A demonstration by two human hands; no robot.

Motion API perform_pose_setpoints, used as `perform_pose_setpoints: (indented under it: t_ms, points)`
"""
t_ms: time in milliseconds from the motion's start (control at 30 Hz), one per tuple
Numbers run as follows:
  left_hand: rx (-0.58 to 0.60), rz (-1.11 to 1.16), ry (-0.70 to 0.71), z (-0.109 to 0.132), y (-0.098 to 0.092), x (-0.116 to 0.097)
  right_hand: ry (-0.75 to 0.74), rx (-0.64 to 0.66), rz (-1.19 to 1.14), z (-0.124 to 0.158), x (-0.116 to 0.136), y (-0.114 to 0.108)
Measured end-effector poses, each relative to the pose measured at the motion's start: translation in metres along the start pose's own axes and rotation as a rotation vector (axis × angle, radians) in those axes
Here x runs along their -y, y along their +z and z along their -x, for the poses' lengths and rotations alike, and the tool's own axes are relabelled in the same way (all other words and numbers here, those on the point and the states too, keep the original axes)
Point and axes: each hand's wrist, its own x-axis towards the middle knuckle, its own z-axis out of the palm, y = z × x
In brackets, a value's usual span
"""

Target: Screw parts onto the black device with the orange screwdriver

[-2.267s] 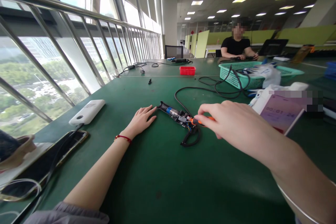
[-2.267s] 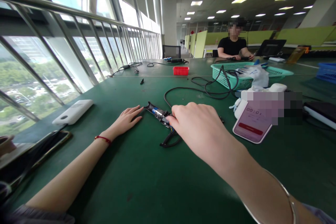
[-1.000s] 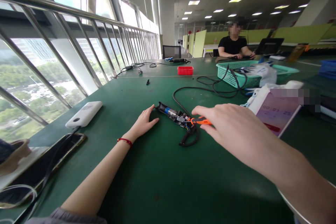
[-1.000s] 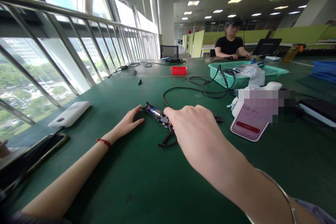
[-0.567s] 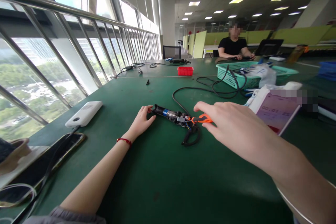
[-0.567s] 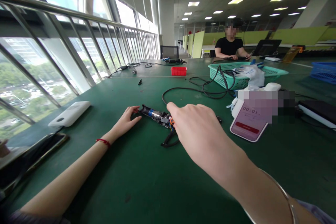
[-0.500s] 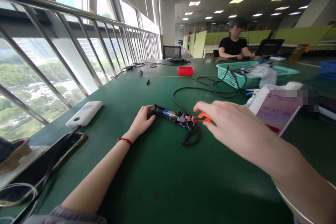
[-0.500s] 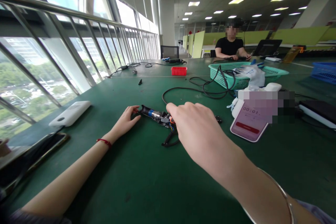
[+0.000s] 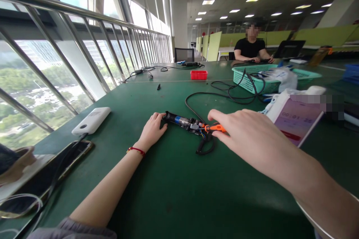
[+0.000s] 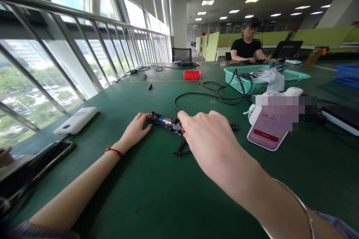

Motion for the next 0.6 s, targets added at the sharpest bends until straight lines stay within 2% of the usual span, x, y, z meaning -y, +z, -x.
perform_pose_setpoints:
  t_ms: [300, 467, 600]
  points:
    - [-0.011, -0.022, 0.001, 0.0, 0.003, 0.003, 0.075, 0.08, -0.122, -0.006, 0.003, 0.005]
    - [-0.013, -0.01, 0.004, 0.0, 0.001, 0.001, -0.018, 0.028, -0.078, -0.005, -0.007, 0.009]
    - [-0.006, -0.005, -0.006, 0.001, -0.001, -0.002, -0.009, 0.044, -0.081, -0.006, -0.014, 0.012]
